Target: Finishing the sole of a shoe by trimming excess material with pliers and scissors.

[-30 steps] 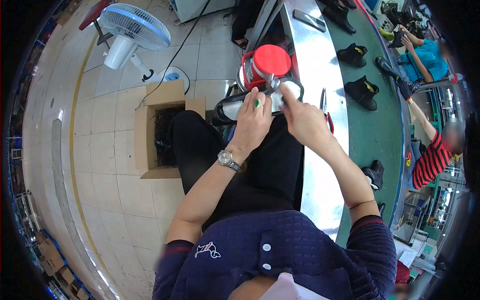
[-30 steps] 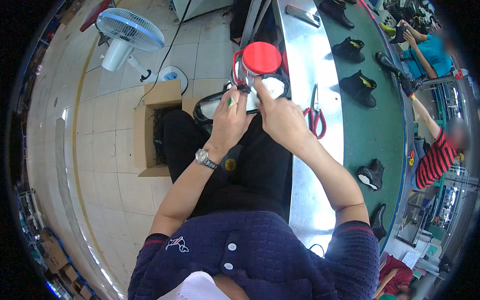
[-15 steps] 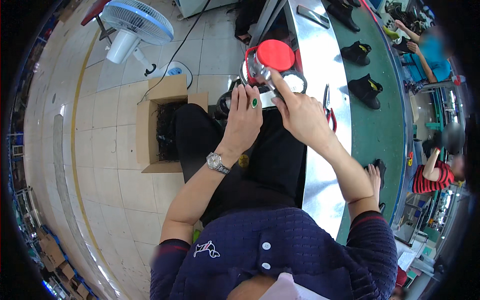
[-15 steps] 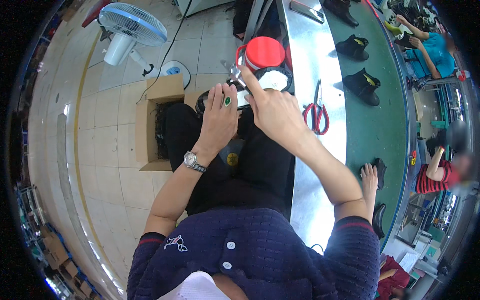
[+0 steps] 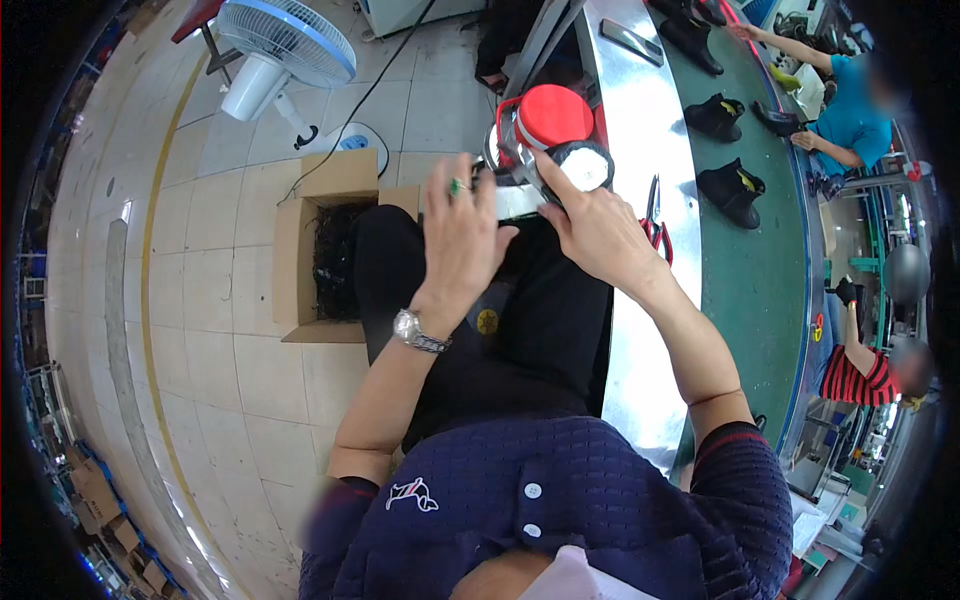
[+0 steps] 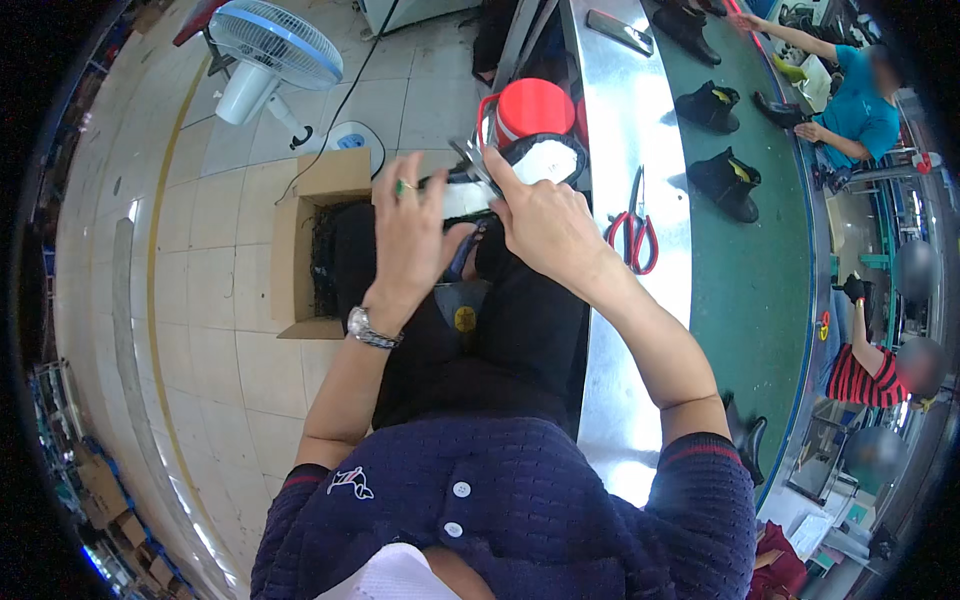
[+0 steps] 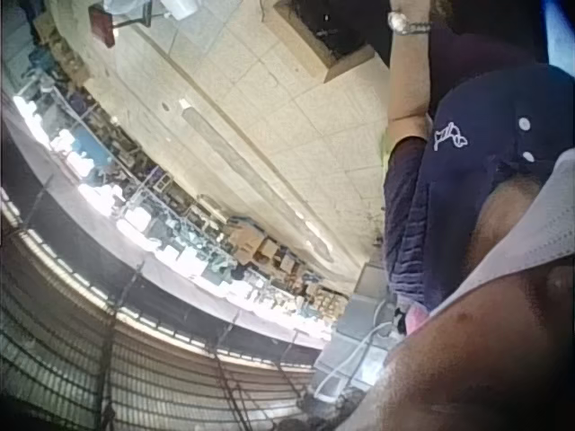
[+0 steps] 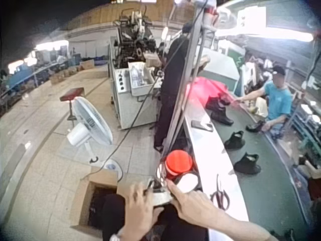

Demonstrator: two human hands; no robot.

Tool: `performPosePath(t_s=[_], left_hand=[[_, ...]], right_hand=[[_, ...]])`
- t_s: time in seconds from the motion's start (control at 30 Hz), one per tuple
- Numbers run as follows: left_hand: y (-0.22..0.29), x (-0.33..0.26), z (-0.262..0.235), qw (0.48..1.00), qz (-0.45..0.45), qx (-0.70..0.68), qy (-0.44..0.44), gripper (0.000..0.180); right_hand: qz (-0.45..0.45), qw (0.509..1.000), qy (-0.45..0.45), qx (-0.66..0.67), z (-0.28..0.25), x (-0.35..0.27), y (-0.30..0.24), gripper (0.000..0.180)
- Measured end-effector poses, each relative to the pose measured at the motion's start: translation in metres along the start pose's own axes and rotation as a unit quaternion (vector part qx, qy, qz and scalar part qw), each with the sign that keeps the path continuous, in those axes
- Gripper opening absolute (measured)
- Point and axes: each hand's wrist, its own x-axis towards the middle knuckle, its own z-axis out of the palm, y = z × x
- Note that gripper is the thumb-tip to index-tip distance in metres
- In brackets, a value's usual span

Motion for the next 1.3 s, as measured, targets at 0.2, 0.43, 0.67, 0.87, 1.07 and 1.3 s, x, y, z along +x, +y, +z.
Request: performPosePath(t_s=[0.2,0.43,0.67,0.87,1.07,1.3], left_hand=[[-0.014,-0.002,0.001,0.983,-0.095,-0.147,-0.049,0.073],[-0.034,-0.007,-0.018,0.974,-0.019,-0.203,-0.095,0.106],[-0.009,-0.098,-0.042,0.82,-0.288,-0.47,-0.155,0.087],[-0.019,-0.099,-0.054,0.934,-0.295,-0.199,-0.022,0.028],[-0.01,-0.109,-0.051,0.933,-0.273,-0.233,-0.03,0.031],[0.002,-0.108,-0.046,0.973,-0.195,-0.087,-0.088,0.027]], right_hand=[[0.015,0.999,0.027,0.038,0.018,0.004,-0.01,0.053],[0.029,0.995,0.097,0.024,-0.016,0.01,0.031,0.042],[0.024,0.967,-0.056,0.248,-0.04,-0.047,-0.018,0.055],[-0.081,0.991,-0.073,0.078,0.026,-0.032,-0.047,0.057],[-0.154,0.956,-0.229,0.095,-0.02,-0.02,-0.042,0.053],[-0.249,0.905,-0.338,-0.076,-0.047,0.011,-0.073,0.05]])
